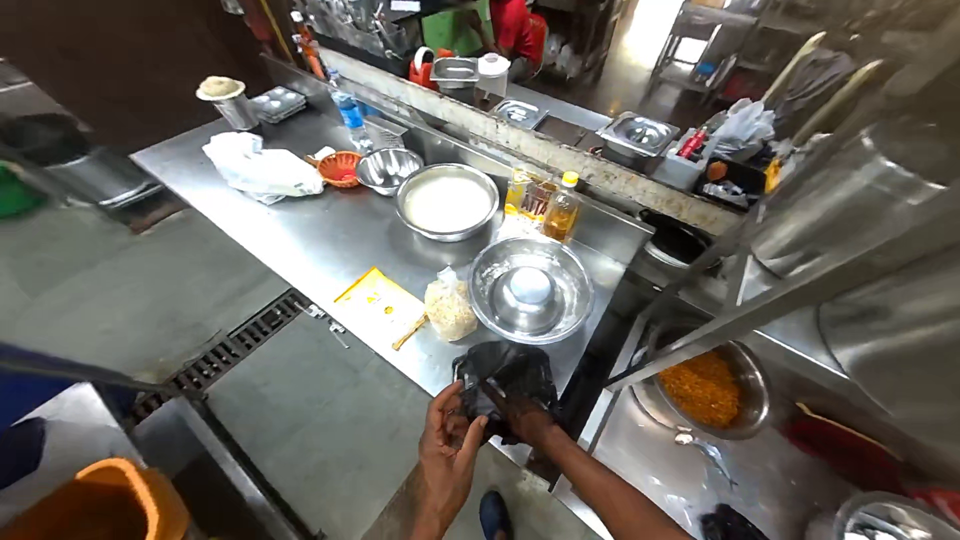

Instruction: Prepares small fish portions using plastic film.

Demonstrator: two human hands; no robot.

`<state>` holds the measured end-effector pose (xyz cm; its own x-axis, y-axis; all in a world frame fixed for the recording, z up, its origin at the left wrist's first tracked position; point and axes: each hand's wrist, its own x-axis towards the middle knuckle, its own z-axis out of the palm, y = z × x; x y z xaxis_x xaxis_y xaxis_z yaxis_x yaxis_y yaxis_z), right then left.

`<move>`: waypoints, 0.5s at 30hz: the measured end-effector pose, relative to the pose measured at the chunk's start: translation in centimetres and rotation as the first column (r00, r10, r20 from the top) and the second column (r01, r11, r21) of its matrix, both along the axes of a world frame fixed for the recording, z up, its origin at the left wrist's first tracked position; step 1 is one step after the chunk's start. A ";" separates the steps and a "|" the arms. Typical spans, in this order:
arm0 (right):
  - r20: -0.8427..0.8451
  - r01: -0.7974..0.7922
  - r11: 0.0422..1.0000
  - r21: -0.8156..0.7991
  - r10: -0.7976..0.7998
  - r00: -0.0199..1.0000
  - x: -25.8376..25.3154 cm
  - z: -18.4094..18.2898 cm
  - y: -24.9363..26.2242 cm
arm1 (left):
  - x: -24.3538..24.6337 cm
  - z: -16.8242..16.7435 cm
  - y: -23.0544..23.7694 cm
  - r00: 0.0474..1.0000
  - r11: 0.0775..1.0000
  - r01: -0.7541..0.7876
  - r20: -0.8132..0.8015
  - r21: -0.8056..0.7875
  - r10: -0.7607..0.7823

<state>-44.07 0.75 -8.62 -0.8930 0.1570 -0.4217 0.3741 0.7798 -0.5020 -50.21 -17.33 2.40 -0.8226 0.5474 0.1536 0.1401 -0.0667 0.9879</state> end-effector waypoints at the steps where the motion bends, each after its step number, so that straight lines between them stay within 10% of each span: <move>1: 0.004 0.019 1.000 -0.005 -0.019 1.000 -0.7 -0.3 0.4 | -0.4 -0.2 -0.2 1.000 0.999 0.005 -0.026 -0.033 -0.005; 7: 0.034 0.098 0.995 0.006 -0.099 0.995 -1.4 2.2 0.0 | -8.9 -5.4 -2.7 0.945 0.915 -0.197 -0.316 -0.351 0.082; 15: -0.644 0.127 0.983 0.131 -0.013 0.765 7.1 2.5 -1.9 | -23.6 -11.2 1.0 0.861 0.552 -0.268 -0.453 -0.790 -0.230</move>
